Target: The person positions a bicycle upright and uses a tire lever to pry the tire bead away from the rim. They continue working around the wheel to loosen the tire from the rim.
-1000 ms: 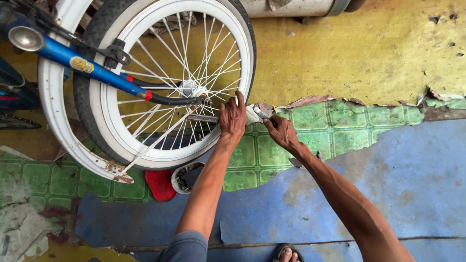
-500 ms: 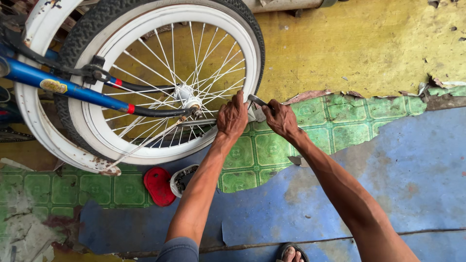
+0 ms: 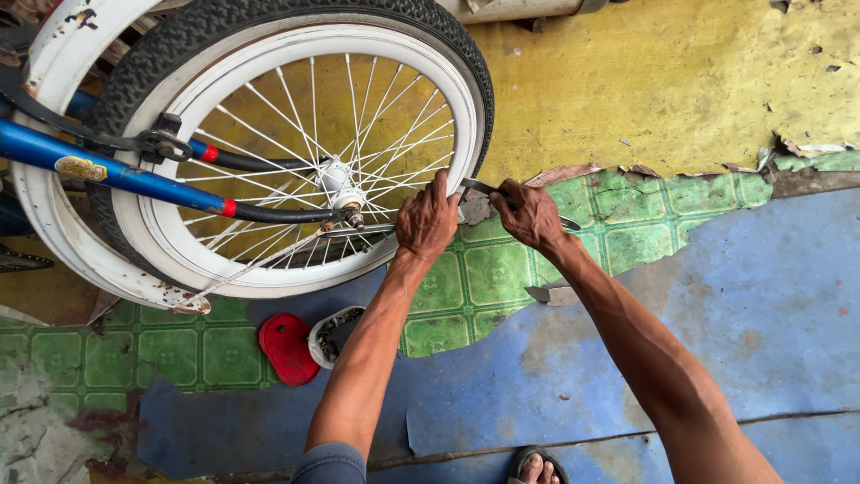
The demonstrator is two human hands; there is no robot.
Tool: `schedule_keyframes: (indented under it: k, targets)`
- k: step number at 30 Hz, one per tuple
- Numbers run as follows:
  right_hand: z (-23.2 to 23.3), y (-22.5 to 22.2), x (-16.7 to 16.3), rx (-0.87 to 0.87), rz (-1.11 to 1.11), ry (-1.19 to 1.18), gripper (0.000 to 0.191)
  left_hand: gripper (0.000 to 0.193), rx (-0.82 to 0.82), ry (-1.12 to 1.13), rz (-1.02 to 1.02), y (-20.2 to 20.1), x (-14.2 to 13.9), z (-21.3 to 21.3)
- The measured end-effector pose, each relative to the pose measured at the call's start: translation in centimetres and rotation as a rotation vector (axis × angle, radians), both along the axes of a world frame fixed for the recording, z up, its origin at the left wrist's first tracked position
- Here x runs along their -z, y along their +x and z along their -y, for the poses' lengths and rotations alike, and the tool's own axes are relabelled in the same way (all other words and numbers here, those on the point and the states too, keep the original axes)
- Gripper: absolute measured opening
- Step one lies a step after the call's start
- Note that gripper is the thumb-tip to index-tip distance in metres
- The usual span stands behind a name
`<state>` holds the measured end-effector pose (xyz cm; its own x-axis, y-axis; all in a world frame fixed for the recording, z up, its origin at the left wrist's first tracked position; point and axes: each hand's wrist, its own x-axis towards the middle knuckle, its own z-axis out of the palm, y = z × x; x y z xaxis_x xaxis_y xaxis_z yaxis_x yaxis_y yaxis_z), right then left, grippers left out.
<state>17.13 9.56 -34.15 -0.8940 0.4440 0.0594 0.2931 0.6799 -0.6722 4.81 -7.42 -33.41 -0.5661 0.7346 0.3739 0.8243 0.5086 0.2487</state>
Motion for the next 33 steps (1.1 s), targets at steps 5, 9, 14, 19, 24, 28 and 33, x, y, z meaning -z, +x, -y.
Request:
schedule_keyframes:
  k: [5,9,14,19,24,28,33]
  targets:
    - [0.5,-0.1,0.0,-0.039,-0.021,-0.043,0.026,0.052,0.013,0.033,-0.025,0.0,0.2,0.8]
    - [0.2,-0.1,0.1,-0.099,-0.04,-0.103,0.027,0.048,0.013,0.05,-0.012,0.1,0.3,1.1]
    - [-0.5,-0.2,0.1,-0.153,0.02,-0.152,0.031,0.047,0.036,0.024,0.007,0.2,0.4,1.3]
    - [-0.7,-0.7,-0.2,-0.187,0.043,-0.2,0.033,0.047,0.045,0.026,0.008,0.2,0.5,1.5]
    - [-0.2,-0.8,-0.3,-0.178,0.07,-0.216,0.03,0.046,0.046,0.04,-0.011,0.1,0.5,1.7]
    - [0.6,-0.7,-0.2,-0.141,0.029,-0.154,0.028,0.044,0.044,0.064,-0.031,0.2,0.5,1.9]
    - [0.8,-0.5,0.0,-0.125,0.058,-0.204,0.028,0.042,0.049,0.082,-0.032,0.3,0.3,1.9]
